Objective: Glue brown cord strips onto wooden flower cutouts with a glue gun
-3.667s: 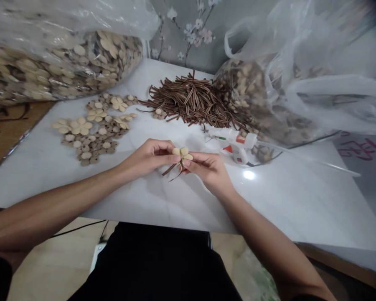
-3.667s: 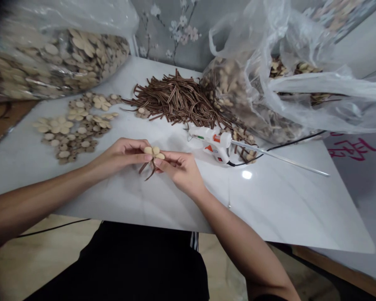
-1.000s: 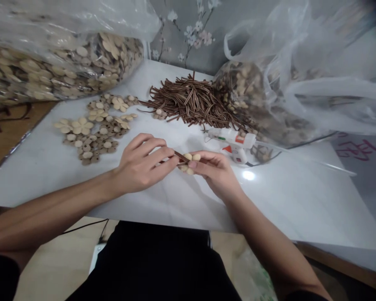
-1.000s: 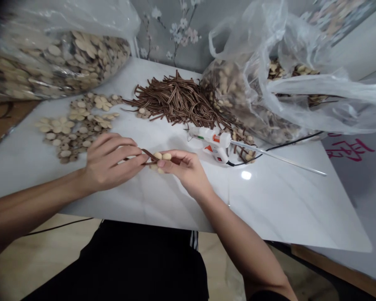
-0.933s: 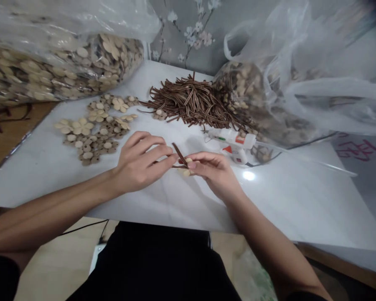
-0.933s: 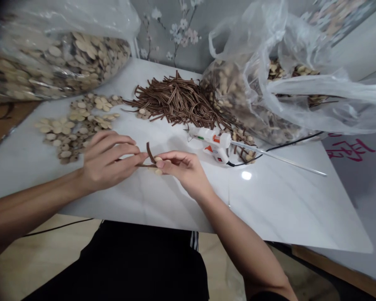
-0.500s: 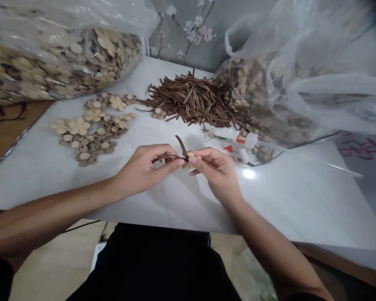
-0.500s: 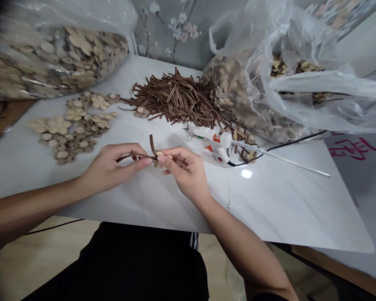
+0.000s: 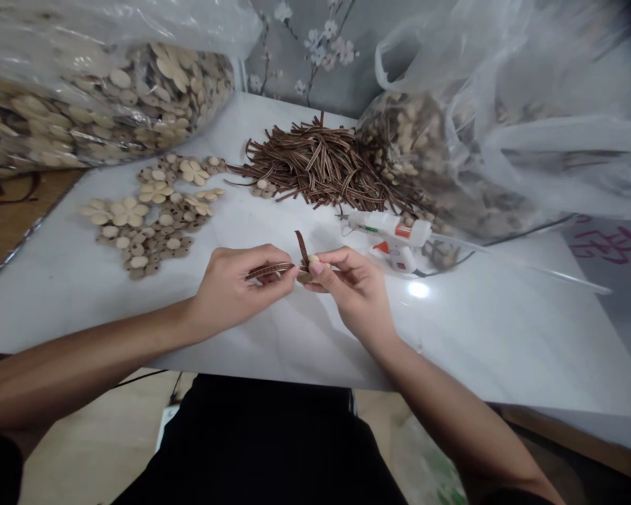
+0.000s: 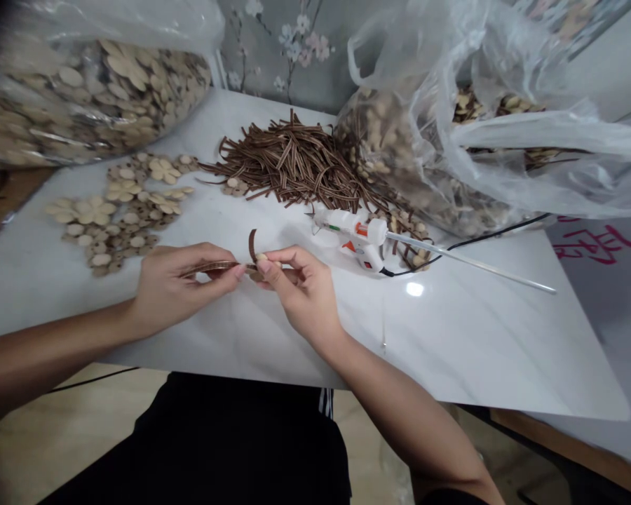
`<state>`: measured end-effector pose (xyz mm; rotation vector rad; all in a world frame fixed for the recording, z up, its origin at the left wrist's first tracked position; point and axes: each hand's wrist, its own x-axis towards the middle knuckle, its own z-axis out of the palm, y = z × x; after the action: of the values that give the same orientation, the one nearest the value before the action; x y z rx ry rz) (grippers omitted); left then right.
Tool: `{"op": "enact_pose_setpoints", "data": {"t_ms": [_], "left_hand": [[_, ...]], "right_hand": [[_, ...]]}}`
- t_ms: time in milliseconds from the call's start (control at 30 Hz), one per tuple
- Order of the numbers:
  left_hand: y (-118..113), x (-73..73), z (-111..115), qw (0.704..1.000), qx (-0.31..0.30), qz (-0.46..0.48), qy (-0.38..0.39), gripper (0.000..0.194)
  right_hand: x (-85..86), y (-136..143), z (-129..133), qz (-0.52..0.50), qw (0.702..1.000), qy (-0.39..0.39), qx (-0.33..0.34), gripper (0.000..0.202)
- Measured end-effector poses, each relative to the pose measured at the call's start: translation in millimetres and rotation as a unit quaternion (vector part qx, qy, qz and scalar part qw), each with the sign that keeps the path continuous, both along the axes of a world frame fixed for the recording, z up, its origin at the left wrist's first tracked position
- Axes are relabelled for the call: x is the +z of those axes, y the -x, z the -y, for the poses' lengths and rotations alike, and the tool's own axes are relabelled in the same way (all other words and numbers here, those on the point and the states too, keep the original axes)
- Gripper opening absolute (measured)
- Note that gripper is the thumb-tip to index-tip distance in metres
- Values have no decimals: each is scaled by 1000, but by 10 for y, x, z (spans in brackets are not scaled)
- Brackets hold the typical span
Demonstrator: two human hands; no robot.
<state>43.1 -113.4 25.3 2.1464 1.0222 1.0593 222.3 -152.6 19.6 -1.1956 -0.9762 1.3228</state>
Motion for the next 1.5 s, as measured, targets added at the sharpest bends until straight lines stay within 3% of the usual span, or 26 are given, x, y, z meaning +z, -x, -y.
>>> {"op": "enact_pose_setpoints", "data": {"t_ms": [200, 533, 600, 767, 1000, 1200, 1500], "left_hand": [[18, -56, -2, 1000, 14, -14, -3, 8], [16, -10, -28, 1000, 0, -15, -9, 7], [7, 3, -39, 1000, 6, -4, 14, 6], [-22, 36, -82, 987, -1, 29, 158, 10], [-28, 6, -98, 981, -11, 61, 185, 8], [-41, 40, -140, 925, -37, 117, 360, 14], [-53, 20, -206, 855, -86, 181, 478, 18]], "right_hand": [[18, 13, -4, -18, 1000, 17, -12, 23], [25, 4, -1, -36, 999, 36, 2, 23], [20, -9, -2, -39, 999, 31, 14, 23], [-4, -33, -11, -32, 998, 33, 42, 27], [-6, -30, -17, -23, 997, 43, 52, 23], [-17, -19, -23, 11, 999, 2, 40, 23], [-47, 25, -3, 59, 997, -13, 38, 14]]}}
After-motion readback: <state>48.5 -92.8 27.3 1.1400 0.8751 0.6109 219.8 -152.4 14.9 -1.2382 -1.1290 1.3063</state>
